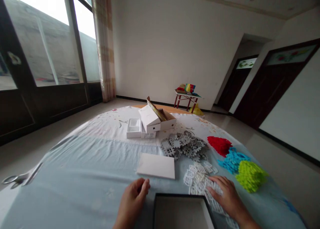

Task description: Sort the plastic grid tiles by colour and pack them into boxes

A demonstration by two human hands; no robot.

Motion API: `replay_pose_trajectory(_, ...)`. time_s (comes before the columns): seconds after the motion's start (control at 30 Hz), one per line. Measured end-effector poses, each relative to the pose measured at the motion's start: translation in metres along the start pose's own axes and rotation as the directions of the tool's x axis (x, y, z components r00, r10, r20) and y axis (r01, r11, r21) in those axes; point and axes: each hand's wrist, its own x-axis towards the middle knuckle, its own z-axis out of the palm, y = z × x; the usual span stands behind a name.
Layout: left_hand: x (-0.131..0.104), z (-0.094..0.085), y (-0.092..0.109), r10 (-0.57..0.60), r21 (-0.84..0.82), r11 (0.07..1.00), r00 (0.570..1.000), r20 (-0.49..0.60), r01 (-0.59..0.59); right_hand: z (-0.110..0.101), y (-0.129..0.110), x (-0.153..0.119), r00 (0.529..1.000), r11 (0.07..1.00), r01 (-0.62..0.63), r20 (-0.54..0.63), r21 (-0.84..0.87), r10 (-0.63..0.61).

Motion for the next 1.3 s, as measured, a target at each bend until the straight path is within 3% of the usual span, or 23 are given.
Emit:
replay_pose_trajectory(0.17,-0.004,-0.006,0.001,-0.015,-0.026,1.0,1.0,-0.006,0.015,-0.007,-0.008,0.004,0.998,0.999,-0.042,0.039,-0.013,0.042)
replay_pose_trajectory(0.4,-0.001,-0.01,0.001,0.02,0.087,0.996,1.0,-0.002,-0.02,-0.007,-0.016,0.006,0.993,0.996,-0.092,0.078,0.018,0.09)
replay_pose_trajectory(0.67,-0.005,-0.013,0.003,0.029,0.121,0.992,0.999,-0.031,-0.025,-0.006,-0.015,0.006,0.993,0.995,-0.099,0.062,0.033,0.097)
replay_pose_trajectory(1.03,-0.003,-0.015,0.004,0.035,0.129,0.991,0.998,-0.059,-0.027,-0.007,-0.015,0.008,0.997,0.995,-0.068,-0.016,0.077,0.069)
replay_pose_trajectory(1.13,-0.004,-0.015,0.009,0.024,0.159,0.987,0.998,-0.052,-0.016,-0.008,-0.012,0.008,0.996,0.984,-0.074,-0.04,0.163,0.082)
replay_pose_trajectory(1.3,-0.004,-0.016,0.016,0.044,0.252,0.968,0.995,-0.085,-0.021,-0.013,-0.002,0.014,0.958,0.924,-0.124,-0.198,0.361,0.206)
